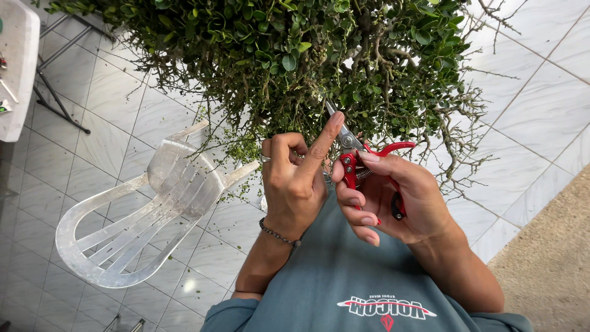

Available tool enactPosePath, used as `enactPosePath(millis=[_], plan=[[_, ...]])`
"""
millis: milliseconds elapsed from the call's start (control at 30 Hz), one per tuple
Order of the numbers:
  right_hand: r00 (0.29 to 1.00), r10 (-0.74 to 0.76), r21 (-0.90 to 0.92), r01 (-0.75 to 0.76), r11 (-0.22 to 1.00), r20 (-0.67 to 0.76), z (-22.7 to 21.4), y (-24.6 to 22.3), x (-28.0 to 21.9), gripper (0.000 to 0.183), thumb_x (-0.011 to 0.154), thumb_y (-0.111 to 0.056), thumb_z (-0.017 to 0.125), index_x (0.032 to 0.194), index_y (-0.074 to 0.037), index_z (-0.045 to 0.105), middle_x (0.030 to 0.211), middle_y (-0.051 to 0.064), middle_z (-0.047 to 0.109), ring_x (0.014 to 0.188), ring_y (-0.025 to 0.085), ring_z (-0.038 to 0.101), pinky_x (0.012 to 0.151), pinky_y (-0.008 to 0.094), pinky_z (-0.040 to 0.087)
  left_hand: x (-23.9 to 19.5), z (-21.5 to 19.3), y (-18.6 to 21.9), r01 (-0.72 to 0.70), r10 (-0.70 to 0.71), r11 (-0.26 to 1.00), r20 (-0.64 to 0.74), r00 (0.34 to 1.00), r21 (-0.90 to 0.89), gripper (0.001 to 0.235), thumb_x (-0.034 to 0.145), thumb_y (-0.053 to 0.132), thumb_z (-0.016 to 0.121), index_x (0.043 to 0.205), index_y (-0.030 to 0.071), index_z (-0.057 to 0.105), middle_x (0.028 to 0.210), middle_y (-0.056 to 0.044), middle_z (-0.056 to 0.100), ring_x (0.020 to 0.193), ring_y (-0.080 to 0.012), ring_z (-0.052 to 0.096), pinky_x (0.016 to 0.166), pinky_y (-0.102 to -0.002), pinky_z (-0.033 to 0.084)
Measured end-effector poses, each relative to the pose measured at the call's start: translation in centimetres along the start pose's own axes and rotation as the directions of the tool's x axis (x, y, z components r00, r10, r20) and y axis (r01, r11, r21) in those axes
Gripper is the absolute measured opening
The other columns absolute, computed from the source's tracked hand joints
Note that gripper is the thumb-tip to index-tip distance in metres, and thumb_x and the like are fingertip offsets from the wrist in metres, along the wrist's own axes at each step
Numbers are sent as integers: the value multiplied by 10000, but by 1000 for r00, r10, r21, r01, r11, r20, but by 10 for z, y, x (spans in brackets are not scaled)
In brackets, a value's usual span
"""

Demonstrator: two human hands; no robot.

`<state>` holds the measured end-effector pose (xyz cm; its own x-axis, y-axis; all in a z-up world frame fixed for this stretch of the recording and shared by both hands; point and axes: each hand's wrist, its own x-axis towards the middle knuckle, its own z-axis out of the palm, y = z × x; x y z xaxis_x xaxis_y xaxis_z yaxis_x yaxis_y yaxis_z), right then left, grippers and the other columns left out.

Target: The person uses red pruning shears to trim the leaves and small branches of a dense green plant. They hold the plant with one hand while cutting with the other, working methodically through the foliage.

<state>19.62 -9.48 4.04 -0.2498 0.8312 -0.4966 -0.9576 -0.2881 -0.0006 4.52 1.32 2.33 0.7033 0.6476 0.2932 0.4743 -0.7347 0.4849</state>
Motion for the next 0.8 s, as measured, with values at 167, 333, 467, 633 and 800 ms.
enactPosePath(millis=[167, 333, 467, 633, 800], plan=[[999, -37, -35, 36, 999, -13, 4, 2, -2, 425, 1042, -304, 469, 1123, 97, 582, 737, 150, 450, 496, 248, 474, 361, 394, 460, 1, -1, 3, -5, 5, 1000, -15, 1000, 1, 480, 1104, -15, 610, 1495, 263, 613, 1010, -37, 409, 853, -223, 414, 801, -339, 490], [989, -144, -144, 139, 980, -29, 11, 6, -2, 417, 1069, -278, 478, 1119, 119, 595, 733, 162, 458, 511, 262, 467, 348, 390, 461, -1, 0, 1, 10, -10, 1000, -10, 1000, -9, 539, 1080, -61, 614, 1501, 276, 606, 1013, -34, 411, 869, -230, 404, 704, -321, 472], [982, -133, -120, 117, 986, -135, 13, 9, -3, 392, 1060, -288, 527, 1068, 97, 602, 707, 122, 410, 442, 178, 402, 271, 290, 329, -1, 0, 2, 13, -13, 1000, -6, 1000, -14, 536, 1093, -69, 598, 1503, 275, 600, 1009, -38, 414, 865, -227, 408, 812, -333, 485], [986, -157, -191, 145, 971, -52, 5, 15, -2, 399, 1056, -303, 526, 1127, 80, 613, 726, 127, 429, 497, 220, 442, 344, 327, 394, -2, -2, 0, -38, 37, 999, -33, 999, -19, 561, 1062, -118, 623, 1482, 254, 622, 989, -49, 413, 861, -226, 433, 782, -328, 485], [908, -416, -712, 320, 625, 42, -25, 44, 14, 302, 1008, -256, 557, 995, 46, 554, 793, 253, 603, 535, 218, 532, 346, 404, 504, -5, 2, -10, -55, 38, 996, -216, 976, -73, 488, 987, -14, 583, 1308, 300, 774, 840, 20, 405, 753, -182, 370, 691, -308, 517]])
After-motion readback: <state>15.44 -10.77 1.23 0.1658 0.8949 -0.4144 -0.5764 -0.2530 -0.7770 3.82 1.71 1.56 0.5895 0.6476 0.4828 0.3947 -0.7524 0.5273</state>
